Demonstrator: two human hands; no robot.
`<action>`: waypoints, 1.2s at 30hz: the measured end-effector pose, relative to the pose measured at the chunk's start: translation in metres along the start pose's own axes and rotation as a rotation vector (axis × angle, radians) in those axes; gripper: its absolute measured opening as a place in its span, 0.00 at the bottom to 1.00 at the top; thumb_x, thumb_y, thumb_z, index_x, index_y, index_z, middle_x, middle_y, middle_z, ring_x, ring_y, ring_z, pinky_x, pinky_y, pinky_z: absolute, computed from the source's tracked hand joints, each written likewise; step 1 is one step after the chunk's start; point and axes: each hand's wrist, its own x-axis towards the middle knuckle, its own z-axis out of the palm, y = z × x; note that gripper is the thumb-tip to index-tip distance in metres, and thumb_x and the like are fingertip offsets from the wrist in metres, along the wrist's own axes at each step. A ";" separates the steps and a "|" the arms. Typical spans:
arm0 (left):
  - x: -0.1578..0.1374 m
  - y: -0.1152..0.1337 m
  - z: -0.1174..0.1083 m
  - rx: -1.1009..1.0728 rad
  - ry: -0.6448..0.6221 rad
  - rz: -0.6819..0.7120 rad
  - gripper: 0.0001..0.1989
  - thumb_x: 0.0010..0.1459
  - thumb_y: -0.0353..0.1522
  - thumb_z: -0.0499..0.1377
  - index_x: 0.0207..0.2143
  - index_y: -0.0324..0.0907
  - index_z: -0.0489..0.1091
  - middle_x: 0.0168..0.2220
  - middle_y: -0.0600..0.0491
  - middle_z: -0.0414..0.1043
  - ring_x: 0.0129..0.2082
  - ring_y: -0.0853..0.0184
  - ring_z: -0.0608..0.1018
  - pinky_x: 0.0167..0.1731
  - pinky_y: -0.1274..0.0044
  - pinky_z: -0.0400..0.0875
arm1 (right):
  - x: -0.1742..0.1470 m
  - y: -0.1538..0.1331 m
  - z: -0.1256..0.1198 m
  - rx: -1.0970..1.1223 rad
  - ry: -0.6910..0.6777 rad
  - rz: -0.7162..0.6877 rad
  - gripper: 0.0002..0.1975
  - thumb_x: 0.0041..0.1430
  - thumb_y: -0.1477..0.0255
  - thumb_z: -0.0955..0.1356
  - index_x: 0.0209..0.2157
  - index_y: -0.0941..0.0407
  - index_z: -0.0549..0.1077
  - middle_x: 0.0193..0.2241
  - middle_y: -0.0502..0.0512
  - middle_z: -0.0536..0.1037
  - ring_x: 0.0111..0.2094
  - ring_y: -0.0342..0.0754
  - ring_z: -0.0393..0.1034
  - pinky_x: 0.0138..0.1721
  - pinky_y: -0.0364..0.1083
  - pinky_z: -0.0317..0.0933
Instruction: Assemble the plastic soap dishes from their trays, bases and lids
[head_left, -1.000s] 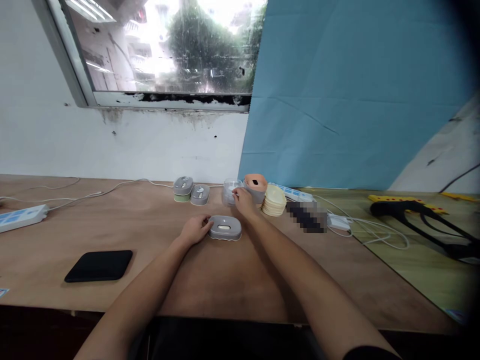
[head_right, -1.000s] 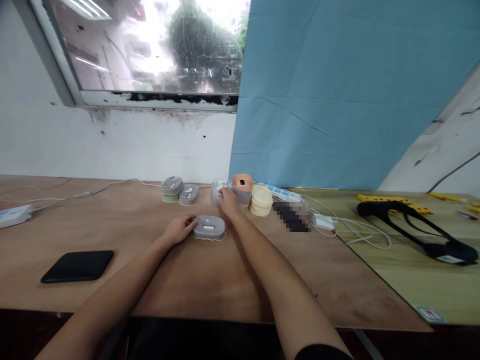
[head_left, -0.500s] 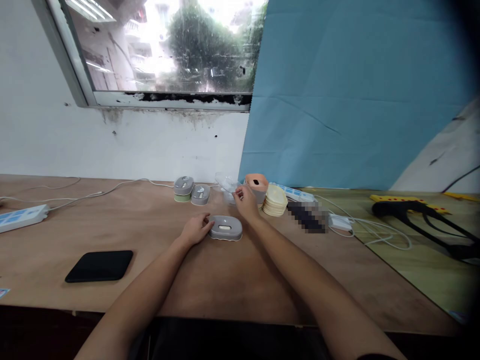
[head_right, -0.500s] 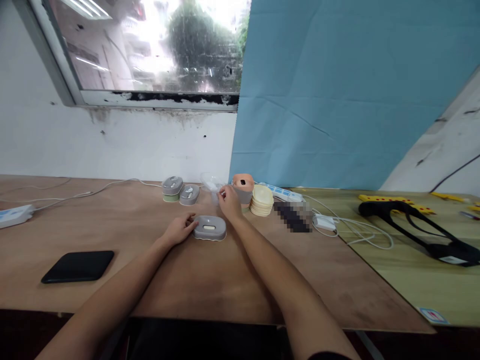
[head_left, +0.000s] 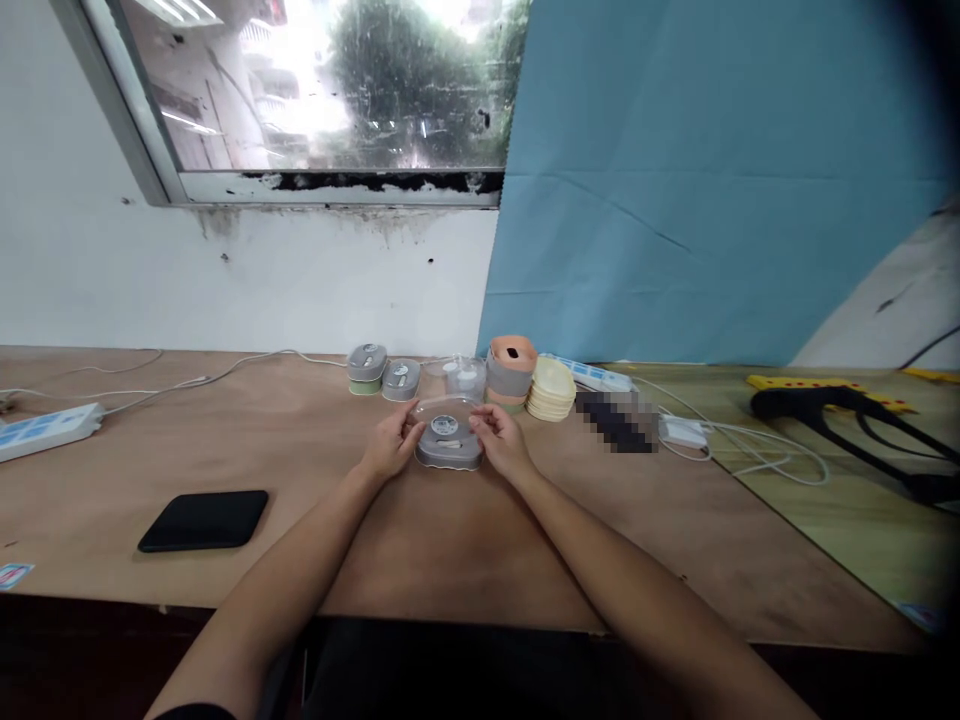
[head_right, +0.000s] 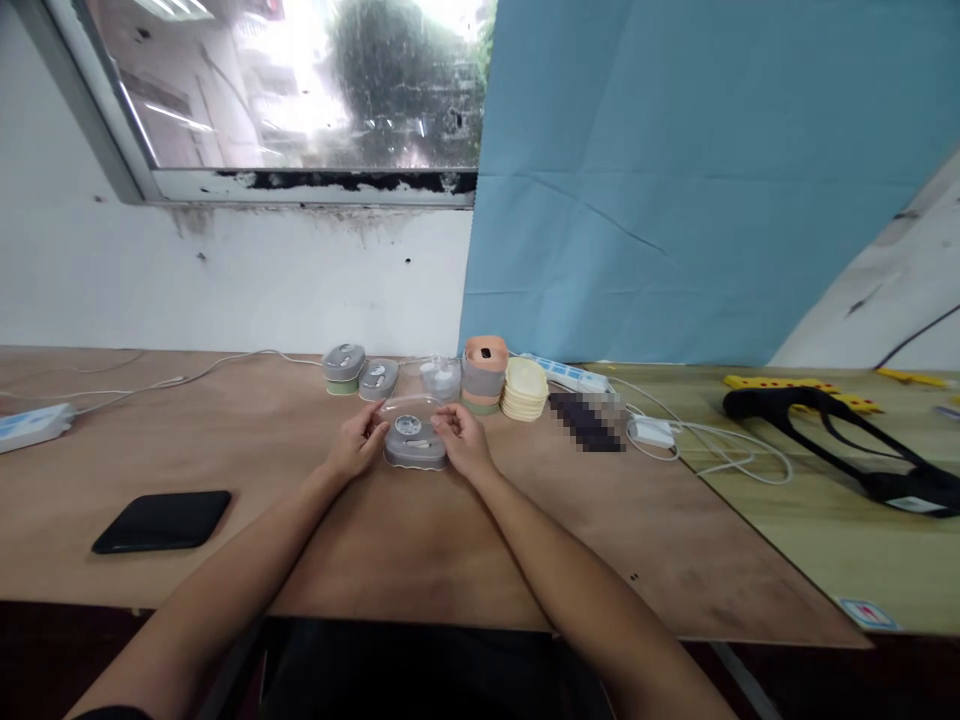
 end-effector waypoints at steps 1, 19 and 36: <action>-0.001 0.001 0.000 0.009 0.015 0.007 0.27 0.62 0.43 0.49 0.59 0.39 0.58 0.34 0.52 0.72 0.30 0.69 0.73 0.37 0.77 0.67 | 0.000 -0.002 -0.001 -0.046 0.025 -0.019 0.19 0.52 0.54 0.66 0.36 0.55 0.68 0.26 0.50 0.73 0.22 0.43 0.63 0.23 0.42 0.58; 0.001 0.002 0.001 0.151 -0.196 -0.004 0.38 0.56 0.50 0.54 0.63 0.39 0.51 0.46 0.44 0.67 0.43 0.60 0.72 0.45 0.70 0.66 | 0.008 0.005 -0.016 -0.544 -0.070 0.097 0.29 0.55 0.47 0.60 0.14 0.55 0.62 0.14 0.48 0.64 0.20 0.43 0.58 0.21 0.42 0.45; 0.003 -0.005 0.001 0.165 -0.300 -0.041 0.42 0.50 0.53 0.58 0.61 0.40 0.56 0.56 0.44 0.66 0.48 0.57 0.74 0.47 0.69 0.68 | 0.012 0.014 -0.027 -0.688 -0.308 0.114 0.31 0.59 0.47 0.56 0.24 0.57 0.74 0.26 0.56 0.78 0.28 0.47 0.68 0.27 0.42 0.51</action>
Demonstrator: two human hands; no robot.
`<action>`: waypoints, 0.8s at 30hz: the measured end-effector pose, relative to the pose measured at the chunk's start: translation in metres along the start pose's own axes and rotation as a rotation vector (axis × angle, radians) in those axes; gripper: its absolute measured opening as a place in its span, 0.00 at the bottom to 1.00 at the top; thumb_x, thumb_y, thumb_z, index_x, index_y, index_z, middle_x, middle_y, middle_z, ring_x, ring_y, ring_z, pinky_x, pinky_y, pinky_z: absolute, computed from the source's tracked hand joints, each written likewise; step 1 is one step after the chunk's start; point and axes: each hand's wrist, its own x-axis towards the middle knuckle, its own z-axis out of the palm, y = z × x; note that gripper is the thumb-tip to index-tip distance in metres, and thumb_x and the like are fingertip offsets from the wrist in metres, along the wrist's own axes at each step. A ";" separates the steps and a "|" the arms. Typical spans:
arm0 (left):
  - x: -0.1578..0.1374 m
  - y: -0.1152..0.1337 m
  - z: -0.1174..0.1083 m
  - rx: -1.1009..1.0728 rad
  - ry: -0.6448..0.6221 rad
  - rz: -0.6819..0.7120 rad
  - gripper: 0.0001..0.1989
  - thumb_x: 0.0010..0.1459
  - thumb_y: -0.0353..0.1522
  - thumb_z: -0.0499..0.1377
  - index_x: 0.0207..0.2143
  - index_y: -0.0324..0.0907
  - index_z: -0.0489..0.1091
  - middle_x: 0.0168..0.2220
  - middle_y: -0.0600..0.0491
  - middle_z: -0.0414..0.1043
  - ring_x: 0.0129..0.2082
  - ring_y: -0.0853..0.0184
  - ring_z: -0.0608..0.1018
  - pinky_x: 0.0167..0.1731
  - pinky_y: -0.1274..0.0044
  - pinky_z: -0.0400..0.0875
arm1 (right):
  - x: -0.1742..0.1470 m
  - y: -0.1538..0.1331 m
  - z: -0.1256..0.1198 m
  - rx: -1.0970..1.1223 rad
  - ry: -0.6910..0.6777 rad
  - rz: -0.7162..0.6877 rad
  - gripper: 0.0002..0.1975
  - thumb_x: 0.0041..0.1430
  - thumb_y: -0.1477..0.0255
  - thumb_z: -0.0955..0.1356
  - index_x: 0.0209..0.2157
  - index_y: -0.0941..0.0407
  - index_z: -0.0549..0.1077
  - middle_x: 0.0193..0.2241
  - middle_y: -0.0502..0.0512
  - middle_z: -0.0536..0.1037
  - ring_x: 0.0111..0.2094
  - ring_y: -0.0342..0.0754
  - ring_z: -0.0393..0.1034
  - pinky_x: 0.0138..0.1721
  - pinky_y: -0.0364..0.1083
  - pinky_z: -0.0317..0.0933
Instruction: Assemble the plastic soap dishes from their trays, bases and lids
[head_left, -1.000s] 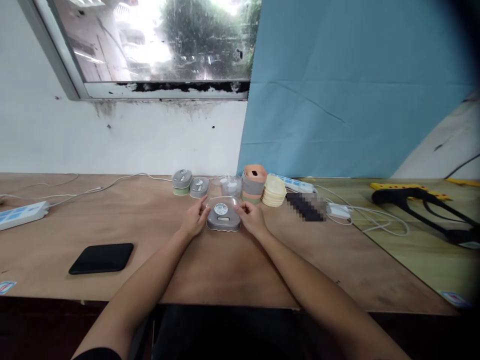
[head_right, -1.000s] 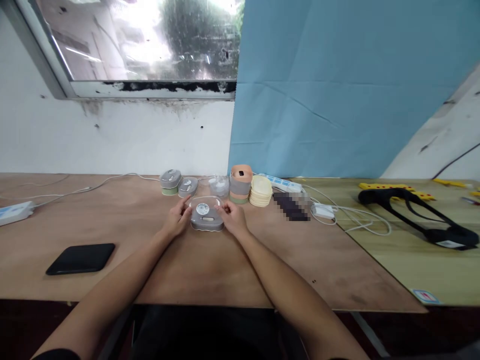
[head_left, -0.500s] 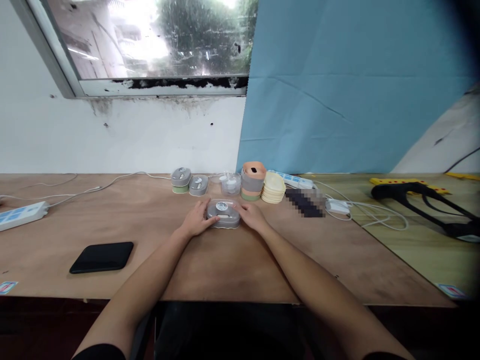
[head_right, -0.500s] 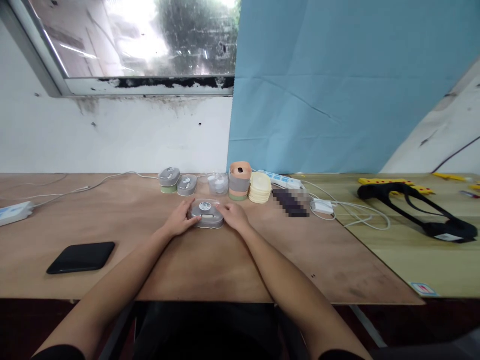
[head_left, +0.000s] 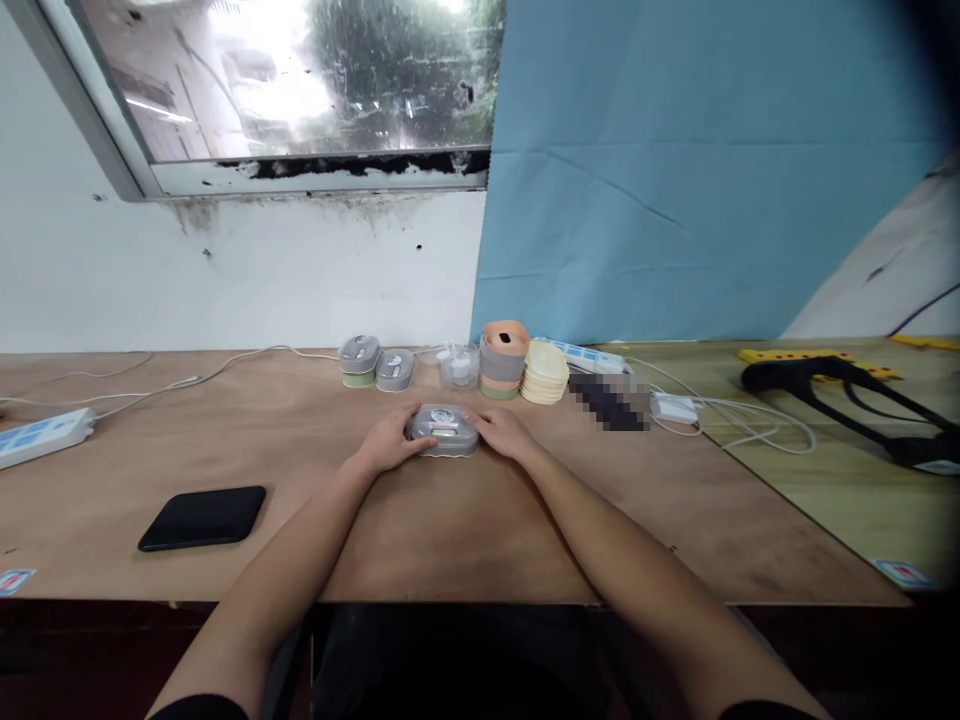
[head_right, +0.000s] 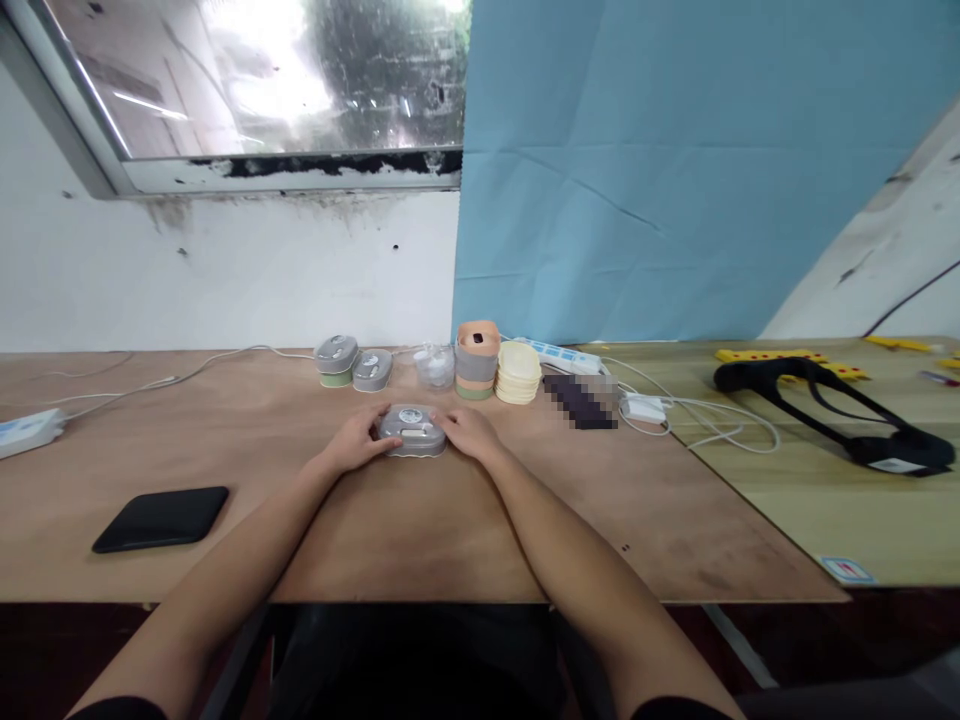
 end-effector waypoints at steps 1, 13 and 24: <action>0.000 0.000 -0.001 0.002 0.001 0.001 0.42 0.48 0.53 0.59 0.60 0.40 0.58 0.55 0.45 0.67 0.45 0.58 0.75 0.45 0.70 0.69 | -0.001 0.000 0.000 -0.001 -0.003 -0.001 0.31 0.59 0.47 0.56 0.24 0.57 0.74 0.25 0.56 0.77 0.28 0.47 0.68 0.27 0.42 0.51; -0.001 -0.003 -0.004 0.060 -0.055 0.134 0.53 0.37 0.52 0.67 0.62 0.41 0.53 0.60 0.43 0.60 0.58 0.50 0.65 0.56 0.63 0.60 | -0.003 -0.003 0.000 -0.064 0.020 -0.008 0.31 0.60 0.47 0.55 0.21 0.57 0.71 0.22 0.53 0.75 0.25 0.44 0.64 0.25 0.42 0.46; -0.002 -0.005 -0.007 -0.047 -0.017 0.111 0.47 0.38 0.43 0.68 0.61 0.44 0.55 0.58 0.46 0.62 0.57 0.52 0.66 0.55 0.64 0.62 | 0.024 -0.018 -0.001 -0.273 0.400 -0.126 0.23 0.64 0.55 0.57 0.26 0.55 0.72 0.27 0.54 0.76 0.29 0.47 0.66 0.27 0.44 0.47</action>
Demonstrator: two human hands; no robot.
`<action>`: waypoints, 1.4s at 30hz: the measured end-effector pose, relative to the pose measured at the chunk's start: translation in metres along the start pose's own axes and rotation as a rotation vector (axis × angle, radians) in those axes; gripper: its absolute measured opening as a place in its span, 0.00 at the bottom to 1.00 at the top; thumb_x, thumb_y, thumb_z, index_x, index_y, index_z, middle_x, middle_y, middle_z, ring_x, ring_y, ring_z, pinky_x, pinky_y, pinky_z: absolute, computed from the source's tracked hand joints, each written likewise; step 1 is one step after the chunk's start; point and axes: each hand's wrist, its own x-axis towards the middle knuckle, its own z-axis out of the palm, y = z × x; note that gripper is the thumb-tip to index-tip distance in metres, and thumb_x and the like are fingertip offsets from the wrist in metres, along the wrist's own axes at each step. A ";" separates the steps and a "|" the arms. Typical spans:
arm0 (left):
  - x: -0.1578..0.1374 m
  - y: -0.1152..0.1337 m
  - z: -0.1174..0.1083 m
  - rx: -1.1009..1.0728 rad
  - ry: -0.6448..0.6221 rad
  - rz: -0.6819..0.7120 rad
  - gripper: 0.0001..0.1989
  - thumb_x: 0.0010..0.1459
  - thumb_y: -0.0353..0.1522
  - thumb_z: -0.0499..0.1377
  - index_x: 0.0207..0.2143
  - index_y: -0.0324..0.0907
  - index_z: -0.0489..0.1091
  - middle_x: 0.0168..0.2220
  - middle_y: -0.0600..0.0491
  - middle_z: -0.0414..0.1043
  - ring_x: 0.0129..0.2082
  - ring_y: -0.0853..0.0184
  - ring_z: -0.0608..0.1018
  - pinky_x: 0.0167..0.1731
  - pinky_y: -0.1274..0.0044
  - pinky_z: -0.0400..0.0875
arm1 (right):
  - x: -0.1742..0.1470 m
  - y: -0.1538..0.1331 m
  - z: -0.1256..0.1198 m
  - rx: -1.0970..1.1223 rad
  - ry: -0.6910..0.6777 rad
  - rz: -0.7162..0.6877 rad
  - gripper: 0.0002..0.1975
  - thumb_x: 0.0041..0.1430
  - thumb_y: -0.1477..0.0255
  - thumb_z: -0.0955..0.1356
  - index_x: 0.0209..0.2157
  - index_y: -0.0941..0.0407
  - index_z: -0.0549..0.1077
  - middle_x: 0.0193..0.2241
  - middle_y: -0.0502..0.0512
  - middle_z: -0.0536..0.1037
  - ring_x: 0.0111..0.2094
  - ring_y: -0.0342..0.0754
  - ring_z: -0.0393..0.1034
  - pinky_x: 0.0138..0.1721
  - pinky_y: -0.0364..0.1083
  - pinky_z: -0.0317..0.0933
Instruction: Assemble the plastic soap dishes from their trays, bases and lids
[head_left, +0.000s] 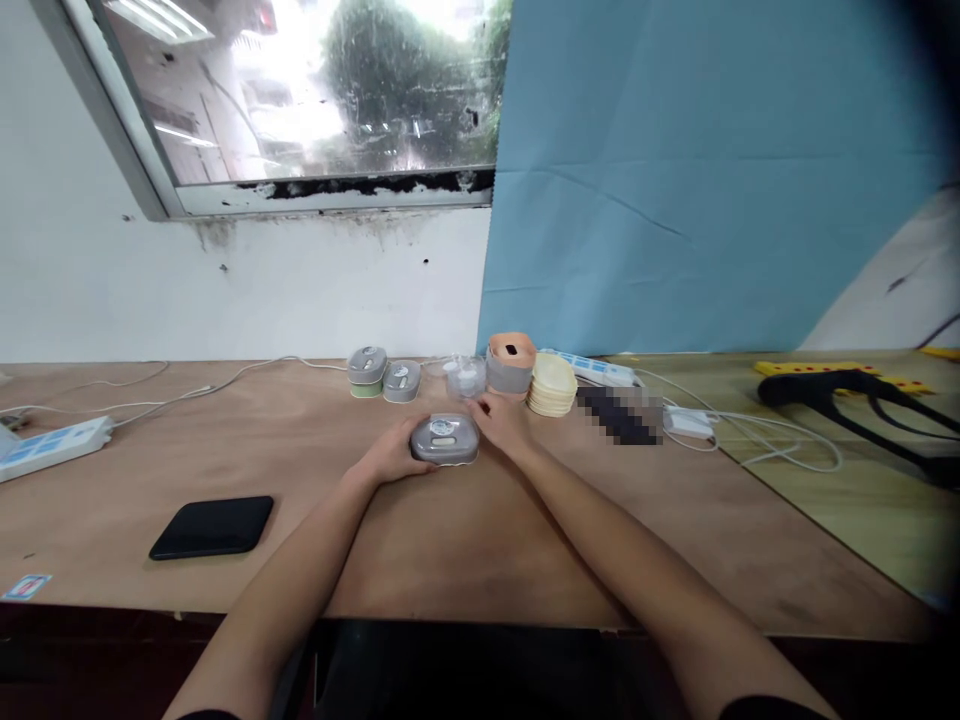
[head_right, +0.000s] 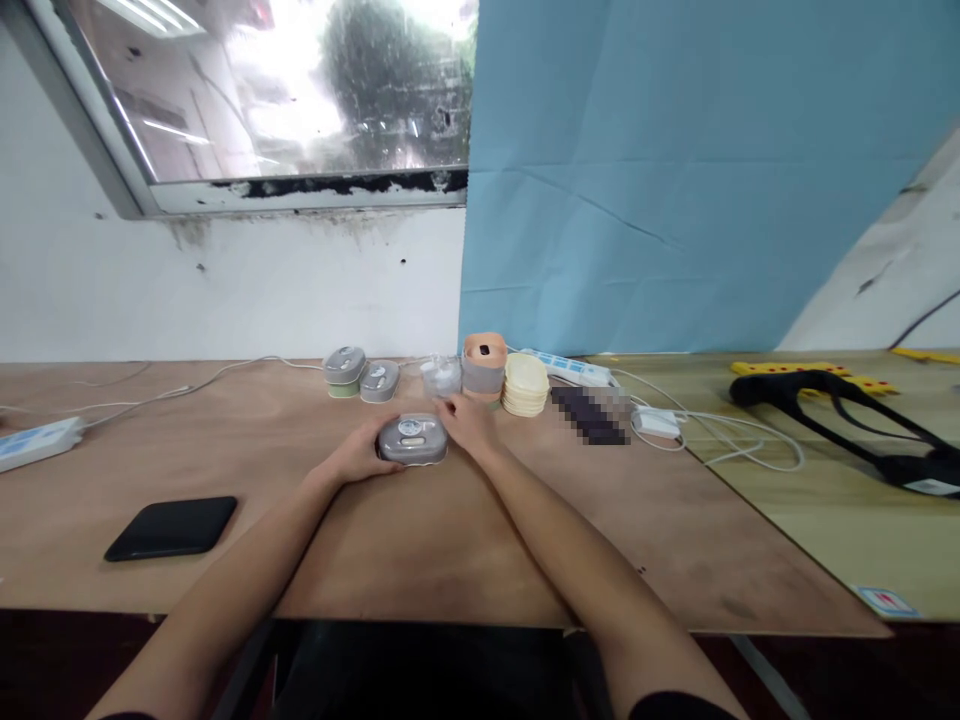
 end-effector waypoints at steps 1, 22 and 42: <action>0.000 -0.002 -0.002 0.005 0.011 -0.009 0.47 0.38 0.42 0.68 0.61 0.44 0.55 0.58 0.46 0.62 0.56 0.52 0.66 0.55 0.64 0.63 | 0.010 -0.006 0.002 -0.023 0.020 -0.036 0.21 0.64 0.57 0.57 0.28 0.55 0.72 0.29 0.54 0.77 0.31 0.47 0.66 0.29 0.44 0.48; -0.003 -0.030 -0.036 0.269 0.455 -0.148 0.41 0.44 0.39 0.65 0.60 0.45 0.55 0.53 0.45 0.62 0.53 0.56 0.69 0.53 0.67 0.65 | 0.094 -0.025 0.012 -0.351 -0.254 -0.328 0.18 0.62 0.62 0.60 0.46 0.59 0.70 0.45 0.68 0.75 0.48 0.59 0.67 0.54 0.57 0.45; 0.105 -0.023 -0.027 0.558 0.559 -0.510 0.36 0.43 0.52 0.62 0.50 0.40 0.65 0.55 0.35 0.60 0.51 0.43 0.68 0.48 0.56 0.60 | 0.061 -0.001 -0.023 -0.258 -0.103 -0.599 0.16 0.59 0.73 0.59 0.46 0.59 0.71 0.51 0.65 0.69 0.51 0.57 0.61 0.51 0.54 0.53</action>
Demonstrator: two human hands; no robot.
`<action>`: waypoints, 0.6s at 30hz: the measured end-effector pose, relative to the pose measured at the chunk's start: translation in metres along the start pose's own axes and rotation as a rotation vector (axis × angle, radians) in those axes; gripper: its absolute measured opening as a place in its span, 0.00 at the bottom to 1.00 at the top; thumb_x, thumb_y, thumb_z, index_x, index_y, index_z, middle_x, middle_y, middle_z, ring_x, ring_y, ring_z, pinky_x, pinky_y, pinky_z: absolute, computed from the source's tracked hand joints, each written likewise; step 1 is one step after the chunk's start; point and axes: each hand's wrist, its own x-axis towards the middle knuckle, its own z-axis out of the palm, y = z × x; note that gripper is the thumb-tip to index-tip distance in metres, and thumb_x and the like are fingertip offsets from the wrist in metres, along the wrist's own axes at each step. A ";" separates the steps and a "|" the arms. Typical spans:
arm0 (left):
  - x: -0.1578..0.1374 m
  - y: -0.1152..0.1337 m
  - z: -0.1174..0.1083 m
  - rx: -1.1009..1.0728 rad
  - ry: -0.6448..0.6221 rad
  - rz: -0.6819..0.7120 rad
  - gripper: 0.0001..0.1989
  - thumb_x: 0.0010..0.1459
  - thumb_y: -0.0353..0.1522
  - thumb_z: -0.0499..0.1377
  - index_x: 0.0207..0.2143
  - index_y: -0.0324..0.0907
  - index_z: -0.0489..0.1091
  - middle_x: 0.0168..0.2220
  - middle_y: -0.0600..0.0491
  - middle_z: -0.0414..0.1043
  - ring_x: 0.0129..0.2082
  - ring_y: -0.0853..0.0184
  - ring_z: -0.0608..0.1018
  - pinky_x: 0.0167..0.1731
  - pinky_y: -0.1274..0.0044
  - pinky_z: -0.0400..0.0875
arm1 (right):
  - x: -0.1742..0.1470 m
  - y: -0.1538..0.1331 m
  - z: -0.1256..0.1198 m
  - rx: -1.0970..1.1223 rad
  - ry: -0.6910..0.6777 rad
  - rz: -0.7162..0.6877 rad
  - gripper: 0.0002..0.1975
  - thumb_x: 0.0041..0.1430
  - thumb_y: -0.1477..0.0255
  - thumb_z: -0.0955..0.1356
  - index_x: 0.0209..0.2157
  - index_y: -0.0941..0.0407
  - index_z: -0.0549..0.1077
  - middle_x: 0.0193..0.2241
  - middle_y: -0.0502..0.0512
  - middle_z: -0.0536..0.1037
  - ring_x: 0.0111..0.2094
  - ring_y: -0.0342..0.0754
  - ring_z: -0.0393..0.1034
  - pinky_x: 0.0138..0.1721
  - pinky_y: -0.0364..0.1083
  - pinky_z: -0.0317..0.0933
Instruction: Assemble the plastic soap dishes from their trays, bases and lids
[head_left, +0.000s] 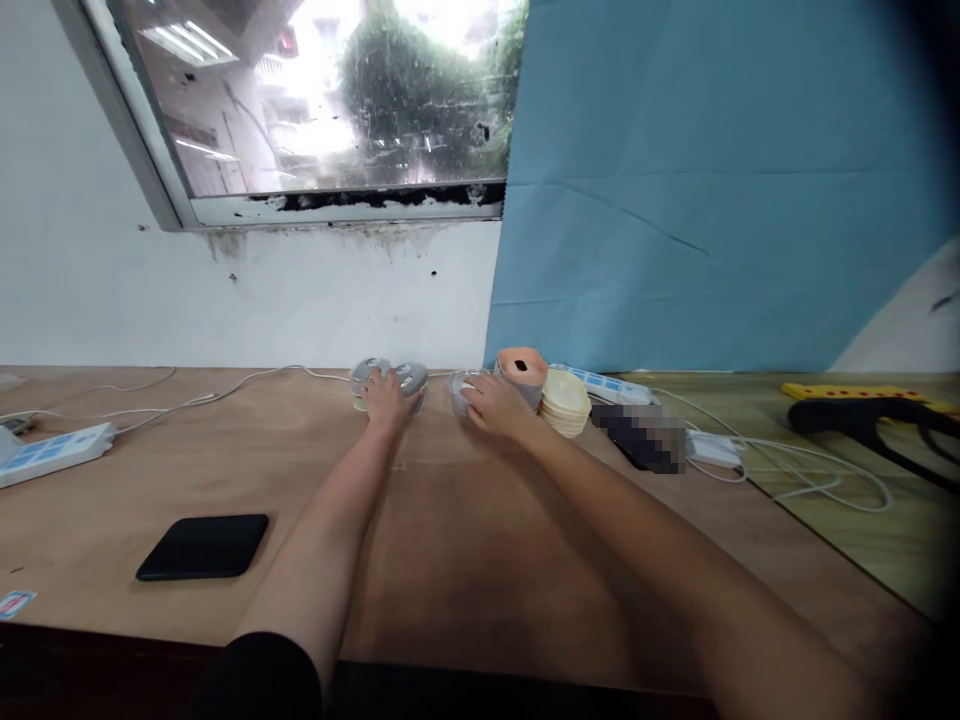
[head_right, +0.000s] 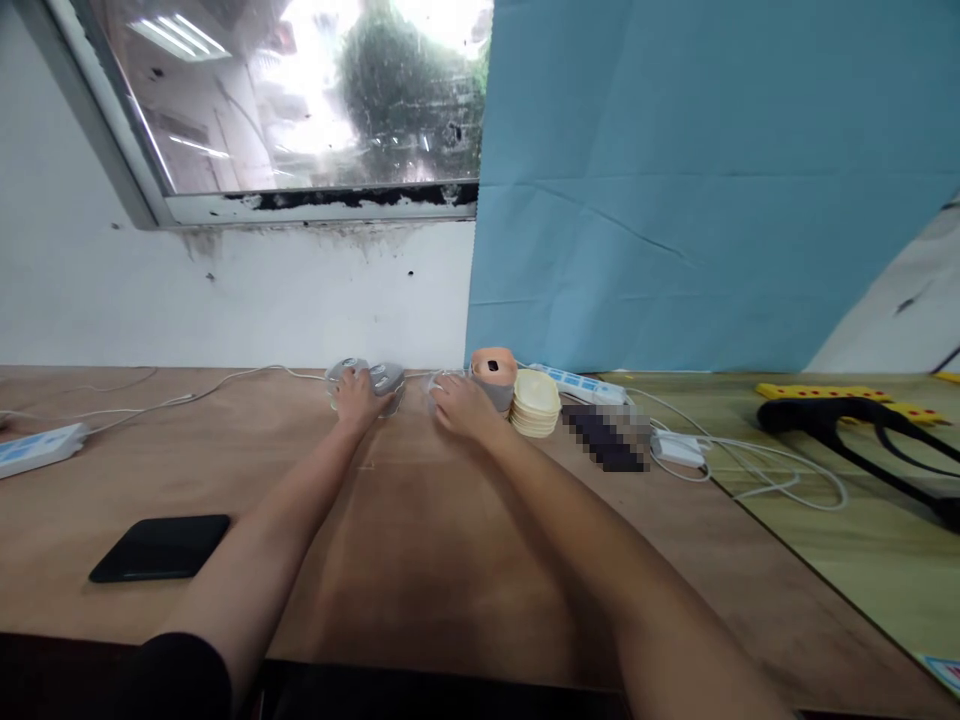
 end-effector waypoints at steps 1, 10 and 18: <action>-0.002 0.000 0.003 0.003 0.018 0.009 0.36 0.44 0.52 0.62 0.51 0.40 0.65 0.57 0.35 0.58 0.53 0.42 0.66 0.50 0.56 0.59 | -0.006 -0.001 0.000 0.028 0.010 -0.034 0.16 0.60 0.73 0.59 0.45 0.58 0.72 0.50 0.64 0.70 0.50 0.57 0.61 0.50 0.53 0.54; -0.017 -0.008 0.006 -0.084 0.008 0.237 0.28 0.57 0.43 0.53 0.58 0.42 0.60 0.64 0.43 0.51 0.64 0.50 0.53 0.60 0.57 0.42 | -0.105 0.006 0.019 0.117 0.208 0.106 0.13 0.59 0.70 0.61 0.38 0.54 0.75 0.46 0.60 0.72 0.48 0.54 0.64 0.50 0.52 0.57; -0.017 -0.005 0.006 -0.043 -0.025 0.270 0.22 0.58 0.33 0.50 0.56 0.43 0.63 0.59 0.45 0.62 0.60 0.53 0.61 0.60 0.58 0.43 | -0.128 0.048 0.020 0.023 0.354 0.539 0.16 0.58 0.69 0.61 0.46 0.56 0.73 0.49 0.64 0.69 0.52 0.59 0.60 0.52 0.56 0.54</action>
